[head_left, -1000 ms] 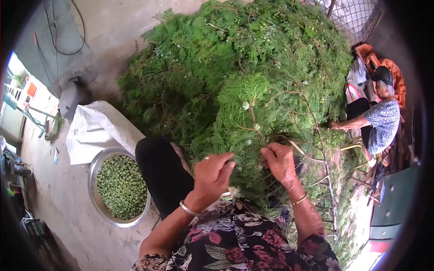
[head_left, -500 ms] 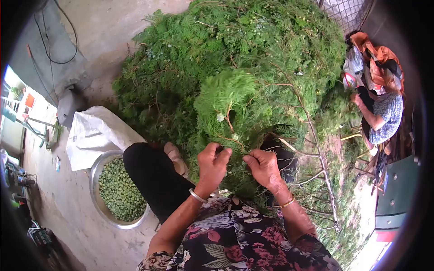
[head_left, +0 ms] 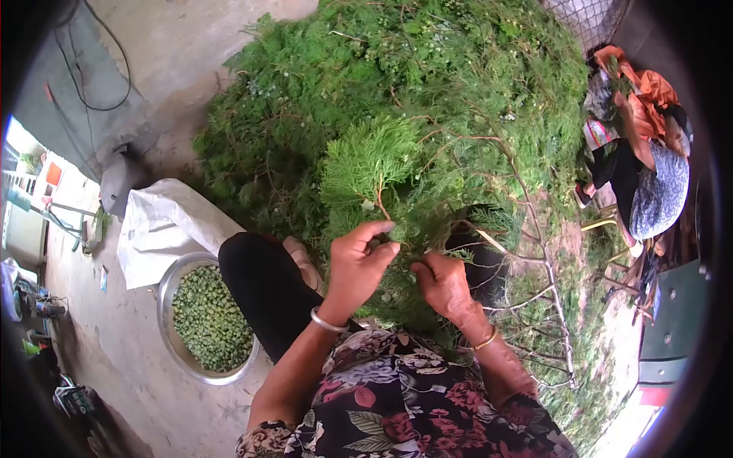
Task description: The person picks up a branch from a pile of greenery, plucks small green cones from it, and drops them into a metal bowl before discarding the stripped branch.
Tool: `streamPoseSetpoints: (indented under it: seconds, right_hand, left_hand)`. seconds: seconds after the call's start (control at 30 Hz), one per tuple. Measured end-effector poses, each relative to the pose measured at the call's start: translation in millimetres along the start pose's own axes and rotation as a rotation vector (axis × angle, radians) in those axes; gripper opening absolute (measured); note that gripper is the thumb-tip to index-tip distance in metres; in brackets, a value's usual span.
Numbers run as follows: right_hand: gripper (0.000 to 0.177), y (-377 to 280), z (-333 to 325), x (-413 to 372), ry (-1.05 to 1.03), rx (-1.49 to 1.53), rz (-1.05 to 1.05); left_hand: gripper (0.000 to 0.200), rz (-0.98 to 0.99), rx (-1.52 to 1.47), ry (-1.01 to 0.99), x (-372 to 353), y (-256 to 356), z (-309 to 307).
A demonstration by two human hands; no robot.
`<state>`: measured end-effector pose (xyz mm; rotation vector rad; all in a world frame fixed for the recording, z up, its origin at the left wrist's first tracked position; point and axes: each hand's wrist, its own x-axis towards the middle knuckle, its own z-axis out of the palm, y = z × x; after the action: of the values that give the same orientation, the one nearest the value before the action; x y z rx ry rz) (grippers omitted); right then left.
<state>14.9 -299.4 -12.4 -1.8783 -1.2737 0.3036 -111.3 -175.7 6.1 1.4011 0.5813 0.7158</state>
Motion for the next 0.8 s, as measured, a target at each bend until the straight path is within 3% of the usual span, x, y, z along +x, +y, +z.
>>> streamPoseSetpoints:
  seconds: [0.1, 0.17, 0.2, 0.23, 0.3, 0.33, 0.4, 0.53, 0.57, 0.63, 0.67, 0.73, 0.77, 0.8]
  right_hand:
    - [0.016, 1.2, -6.3, -1.9, -0.100, 0.082, 0.081]
    - [0.022, 7.1, -11.2, 0.1, -0.108, 0.200, 0.116]
    - [0.029, 9.7, -13.2, 2.7, -0.122, 0.317, 0.137]
    - [0.029, 8.9, -14.9, 4.2, -0.121, 0.317, 0.145]
    - [0.041, 4.7, -19.2, 8.6, -0.176, 0.627, 0.401]
    - [0.041, 7.4, -18.8, 9.5, -0.166, 0.596, 0.397]
    - [0.035, 10.1, -17.4, 11.3, -0.162, 0.543, 0.406]
    - [0.022, 7.1, -11.3, 11.5, -0.059, 0.578, 0.517]
    - [0.022, 8.6, -10.7, 10.8, -0.058, 0.580, 0.520]
    - [0.029, 13.6, -10.0, 10.6, 0.010, 0.223, 0.308]
    - [0.029, 15.3, -7.8, 9.8, 0.010, 0.224, 0.310]
    - [0.030, 16.2, -2.5, 8.9, 0.134, 0.127, 0.179]
    - [0.030, 13.8, -2.1, 8.7, 0.137, 0.127, 0.180]
    - [0.030, 10.7, -3.2, 8.2, 0.141, 0.129, 0.207]
  left_hand:
    - [0.028, 0.101, 0.109, 0.008, -0.8, -9.0, 10.9]
    - [0.033, -0.036, -0.179, -0.039, -7.6, -5.4, 14.0]
    - [0.033, -0.043, -0.180, -0.043, -10.5, -11.3, 15.0]
    - [0.037, 0.004, -0.057, -0.060, -13.1, -20.5, 15.9]
    - [0.042, 0.048, 0.065, -0.081, -17.9, -25.1, 20.1]
    - [0.045, 0.076, 0.200, -0.130, -20.2, -23.1, 23.0]
    - [0.056, 0.146, 0.352, -0.224, -22.6, -23.7, 29.1]
    - [0.062, 0.268, 0.436, -0.215, -24.9, -31.6, 36.1]
    - [0.062, 0.265, 0.436, -0.218, -26.3, -32.8, 36.0]
    - [0.053, 0.205, 0.454, -0.137, -28.3, -34.7, 36.7]
    - [0.053, 0.204, 0.454, -0.138, -28.5, -34.7, 35.3]
    - [0.032, 0.198, 0.263, 0.171, -26.1, -30.2, 27.3]
    - [0.032, 0.199, 0.264, 0.168, -23.3, -24.2, 19.2]
    - [0.022, 0.070, 0.118, 0.167, -18.0, -9.1, 11.0]
